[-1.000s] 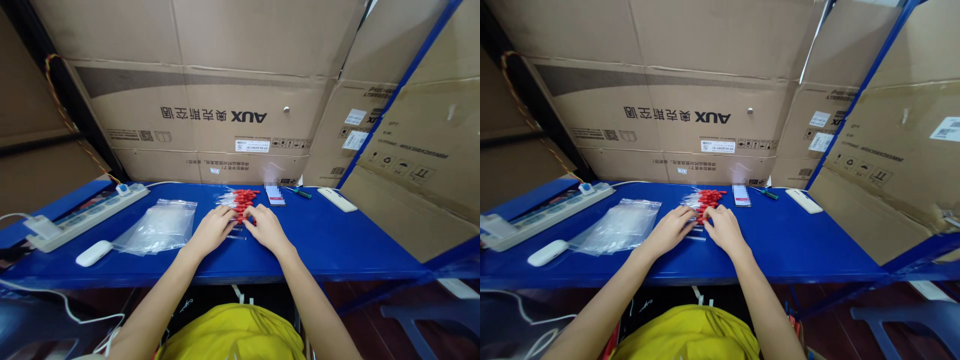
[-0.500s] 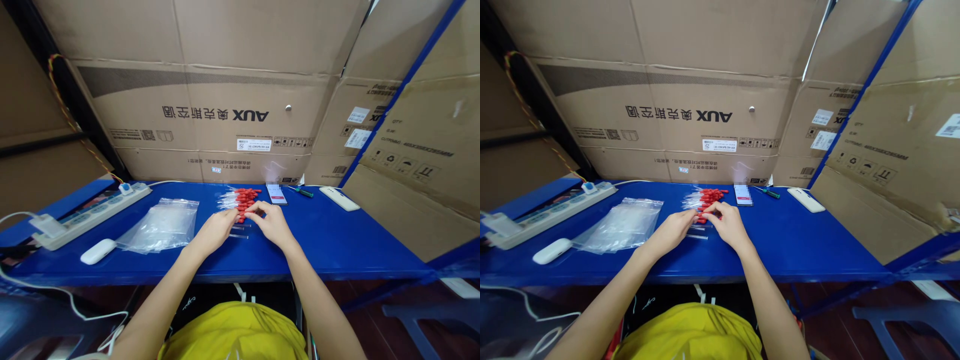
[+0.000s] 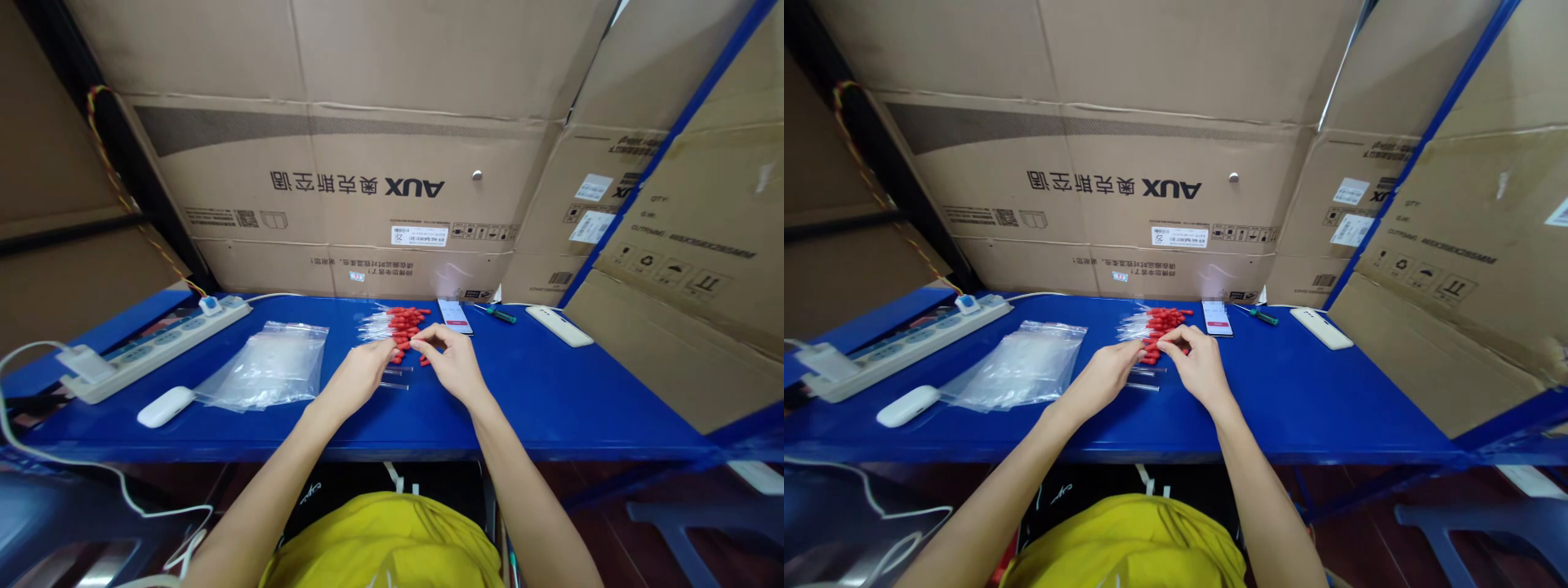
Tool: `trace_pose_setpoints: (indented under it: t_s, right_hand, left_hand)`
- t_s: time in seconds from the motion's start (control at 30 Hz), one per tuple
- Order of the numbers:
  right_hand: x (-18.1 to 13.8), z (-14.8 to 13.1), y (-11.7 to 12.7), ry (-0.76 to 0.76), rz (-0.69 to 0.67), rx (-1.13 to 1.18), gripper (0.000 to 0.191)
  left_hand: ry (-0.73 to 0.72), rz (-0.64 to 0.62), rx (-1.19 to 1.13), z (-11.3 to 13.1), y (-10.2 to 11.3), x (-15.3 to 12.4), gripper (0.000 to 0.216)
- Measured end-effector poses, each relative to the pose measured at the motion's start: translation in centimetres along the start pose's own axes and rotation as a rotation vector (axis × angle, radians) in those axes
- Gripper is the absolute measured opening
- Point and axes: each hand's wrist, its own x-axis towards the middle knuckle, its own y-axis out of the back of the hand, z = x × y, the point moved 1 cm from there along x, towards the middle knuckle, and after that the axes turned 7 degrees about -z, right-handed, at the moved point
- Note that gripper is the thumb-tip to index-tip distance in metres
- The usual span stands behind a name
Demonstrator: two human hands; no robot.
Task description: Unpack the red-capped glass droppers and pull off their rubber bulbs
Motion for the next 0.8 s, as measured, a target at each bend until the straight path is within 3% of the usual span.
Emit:
trace_pose_setpoints:
  t_s: [0.5, 0.6, 0.7, 0.8]
  right_hand:
    - [-0.4, -0.7, -0.7, 0.031, 0.170, -0.039, 0.020]
    - [-0.3, -0.4, 1.5, 0.009, 0.285, -0.062, 0.026]
    - [-0.1, 0.2, 5.1, -0.011, 0.647, -0.023, 0.033]
    - [0.4, 0.5, 5.7, 0.023, 0.603, 0.086, 0.032]
  left_hand:
    - [0.032, 0.019, 0.001, 0.4, -0.3, 0.5, 0.032]
    - [0.064, 0.047, 0.030, -0.9, 0.1, 0.2, 0.033]
    - [0.157, 0.107, 0.083, -2.6, 1.0, -0.4, 0.034]
    - [0.193, 0.167, 0.044, -2.7, 1.7, -0.6, 0.037]
